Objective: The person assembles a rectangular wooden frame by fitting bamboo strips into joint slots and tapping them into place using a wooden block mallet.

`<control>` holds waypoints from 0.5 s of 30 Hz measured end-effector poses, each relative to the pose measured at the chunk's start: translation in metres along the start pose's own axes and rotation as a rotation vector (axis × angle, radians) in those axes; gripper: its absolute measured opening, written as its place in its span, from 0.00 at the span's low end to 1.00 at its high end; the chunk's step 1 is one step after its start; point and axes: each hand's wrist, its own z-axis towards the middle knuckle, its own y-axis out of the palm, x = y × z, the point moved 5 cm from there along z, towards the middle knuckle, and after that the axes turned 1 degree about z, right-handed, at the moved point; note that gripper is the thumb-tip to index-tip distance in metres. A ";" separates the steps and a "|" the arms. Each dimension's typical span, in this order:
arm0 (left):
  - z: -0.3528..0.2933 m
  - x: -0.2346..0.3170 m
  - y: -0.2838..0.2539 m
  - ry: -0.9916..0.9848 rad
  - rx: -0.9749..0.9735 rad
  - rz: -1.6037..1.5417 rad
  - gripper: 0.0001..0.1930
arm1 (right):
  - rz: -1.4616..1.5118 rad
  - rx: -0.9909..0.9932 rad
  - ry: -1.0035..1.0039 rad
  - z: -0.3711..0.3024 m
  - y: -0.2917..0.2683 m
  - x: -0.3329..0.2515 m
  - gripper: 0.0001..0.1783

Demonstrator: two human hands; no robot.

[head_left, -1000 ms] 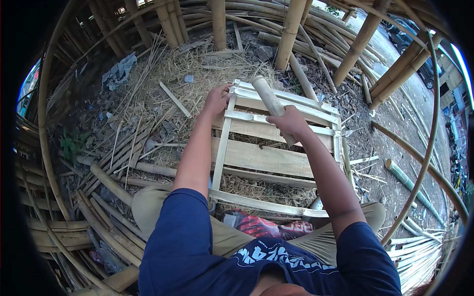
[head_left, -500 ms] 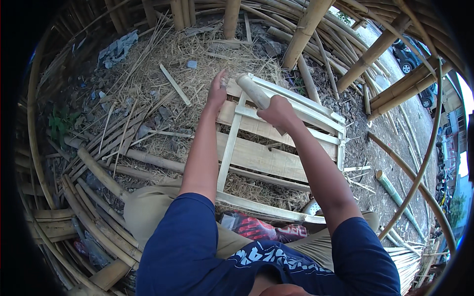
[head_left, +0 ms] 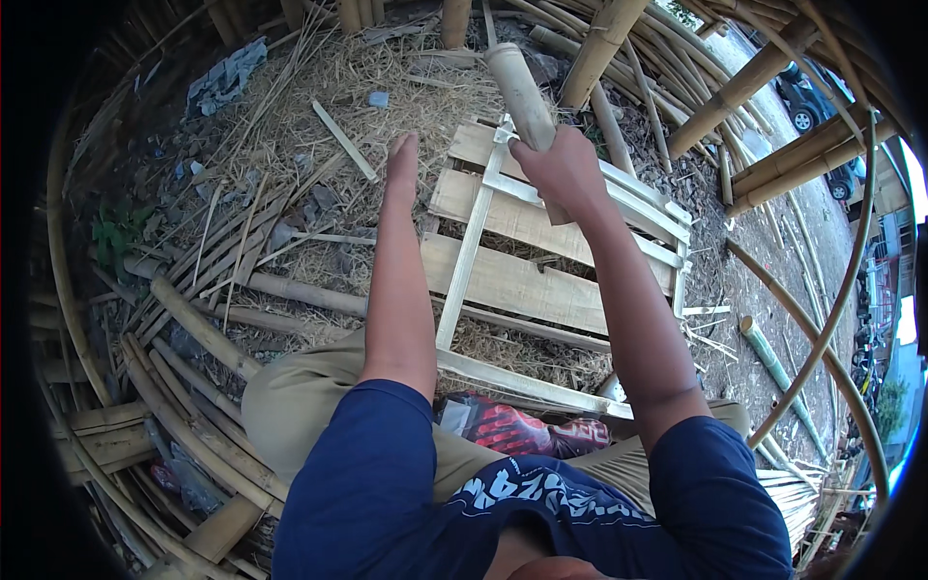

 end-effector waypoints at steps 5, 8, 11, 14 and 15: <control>-0.044 0.031 0.051 0.029 -0.177 0.500 0.46 | 0.003 -0.026 0.060 0.002 0.001 0.014 0.32; -0.053 0.039 0.056 0.023 -0.074 0.931 0.64 | -0.118 -0.122 0.098 0.011 0.024 0.037 0.32; -0.055 0.041 0.055 0.046 -0.153 0.865 0.71 | -0.209 -0.186 0.123 0.016 0.039 0.044 0.32; -0.061 0.041 0.047 0.124 -0.194 0.827 0.74 | -0.282 -0.191 0.038 0.019 0.020 0.017 0.33; -0.062 0.042 0.046 0.113 -0.186 0.848 0.76 | -0.186 -0.118 0.007 0.011 0.001 -0.006 0.33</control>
